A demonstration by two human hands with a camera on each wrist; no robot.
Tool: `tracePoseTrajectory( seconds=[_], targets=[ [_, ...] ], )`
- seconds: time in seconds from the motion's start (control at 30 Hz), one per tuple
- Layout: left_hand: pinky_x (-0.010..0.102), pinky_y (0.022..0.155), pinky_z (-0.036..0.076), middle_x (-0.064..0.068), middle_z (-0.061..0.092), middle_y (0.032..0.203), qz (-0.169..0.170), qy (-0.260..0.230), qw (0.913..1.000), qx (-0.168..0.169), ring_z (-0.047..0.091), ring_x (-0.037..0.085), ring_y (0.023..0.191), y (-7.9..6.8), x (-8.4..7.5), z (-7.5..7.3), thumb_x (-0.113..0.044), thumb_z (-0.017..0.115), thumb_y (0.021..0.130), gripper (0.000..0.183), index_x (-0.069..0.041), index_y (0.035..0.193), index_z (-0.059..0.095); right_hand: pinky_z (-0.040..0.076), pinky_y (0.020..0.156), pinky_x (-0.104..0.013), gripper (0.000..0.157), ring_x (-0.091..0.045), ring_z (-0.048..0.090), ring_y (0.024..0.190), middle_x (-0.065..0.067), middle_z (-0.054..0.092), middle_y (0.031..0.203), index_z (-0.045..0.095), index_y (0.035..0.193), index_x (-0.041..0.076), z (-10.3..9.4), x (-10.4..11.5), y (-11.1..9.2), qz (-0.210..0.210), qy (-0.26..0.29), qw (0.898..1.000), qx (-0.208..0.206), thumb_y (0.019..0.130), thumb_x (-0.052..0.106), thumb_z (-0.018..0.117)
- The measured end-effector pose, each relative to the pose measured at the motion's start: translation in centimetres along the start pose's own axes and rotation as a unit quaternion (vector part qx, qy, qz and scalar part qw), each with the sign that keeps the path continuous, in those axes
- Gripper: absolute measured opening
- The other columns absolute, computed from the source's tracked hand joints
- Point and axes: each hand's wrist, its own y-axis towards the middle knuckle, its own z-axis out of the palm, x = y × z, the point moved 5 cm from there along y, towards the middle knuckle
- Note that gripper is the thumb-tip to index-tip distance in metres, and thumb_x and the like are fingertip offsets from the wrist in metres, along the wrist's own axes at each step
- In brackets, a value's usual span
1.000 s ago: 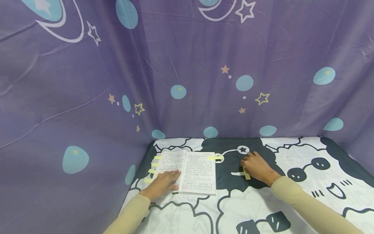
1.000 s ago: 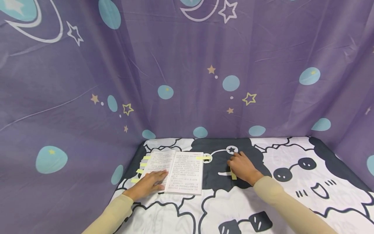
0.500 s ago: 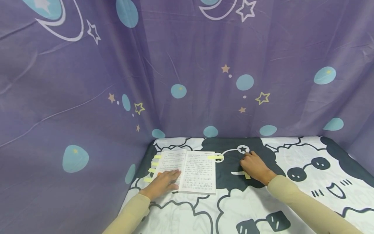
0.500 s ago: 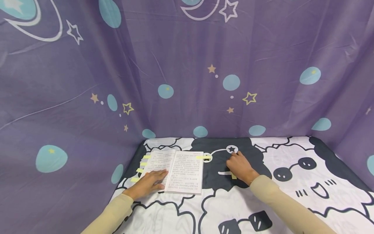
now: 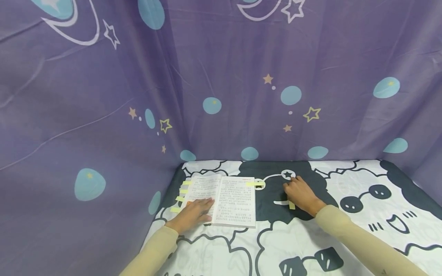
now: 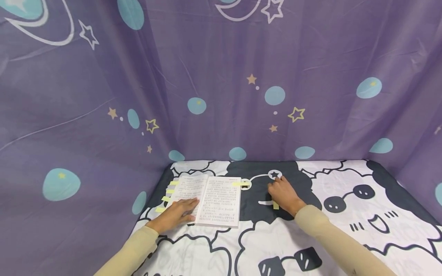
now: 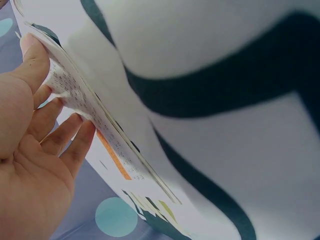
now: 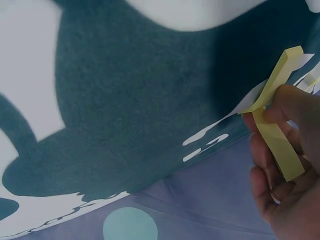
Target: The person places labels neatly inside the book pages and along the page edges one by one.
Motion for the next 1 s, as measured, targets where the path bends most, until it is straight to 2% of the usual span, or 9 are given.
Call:
tracePoseTrajectory(
  seconds=[0.23,0.37,0.53,0.77,1.0],
  targets=[
    [0.053,0.12,0.033,0.017,0.043,0.159,0.005,0.0,1.0,-0.001,0.042,0.039,0.144,0.1,0.1,0.1,-0.035,0.067,0.097,0.069,-0.002,0.153,0.046,0.046,0.064,-0.046,0.019,-0.03,0.057,0.067,-0.008,0.062,0.063,0.063,0.066,0.006,-0.5,-0.1,-0.2,0.025,0.021,0.999,0.012,0.07,-0.003,0.08],
    [0.054,0.119,0.035,0.019,0.044,0.158,0.011,0.002,0.9999,-0.005,0.044,0.04,0.143,0.0,0.1,0.0,-0.034,0.068,0.097,0.068,0.0,0.152,0.047,0.046,0.062,-0.045,0.023,-0.03,0.057,0.07,-0.007,0.062,0.062,0.066,0.062,0.009,-0.8,0.4,-0.1,0.021,0.006,0.999,0.023,0.07,-0.005,0.082],
    [0.054,0.119,0.035,0.02,0.044,0.157,0.017,0.004,0.9998,-0.011,0.044,0.041,0.142,0.0,0.0,0.0,-0.033,0.068,0.097,0.067,0.001,0.151,0.047,0.048,0.064,-0.045,0.022,-0.031,0.056,0.075,-0.009,0.064,0.068,0.066,0.065,0.007,-0.4,0.6,0.0,0.02,-0.008,1.0,0.023,0.07,-0.007,0.081],
    [0.054,0.119,0.034,0.02,0.044,0.157,0.016,0.003,0.9998,-0.006,0.043,0.041,0.143,0.0,-0.1,0.1,-0.034,0.068,0.097,0.069,0.001,0.152,0.046,0.051,0.064,-0.047,0.018,-0.033,0.059,0.07,-0.011,0.065,0.067,0.064,0.07,0.002,0.3,0.2,-0.2,0.03,0.016,0.999,0.01,0.071,-0.008,0.079],
    [0.054,0.119,0.035,0.019,0.044,0.157,0.014,0.008,0.9998,-0.01,0.043,0.041,0.143,0.0,-0.1,0.0,-0.034,0.068,0.097,0.067,0.0,0.152,0.047,0.051,0.063,-0.049,0.021,-0.033,0.059,0.068,-0.01,0.062,0.063,0.059,0.072,0.004,0.5,-0.8,0.0,0.056,0.055,0.997,0.001,0.069,-0.005,0.077]
  ],
)
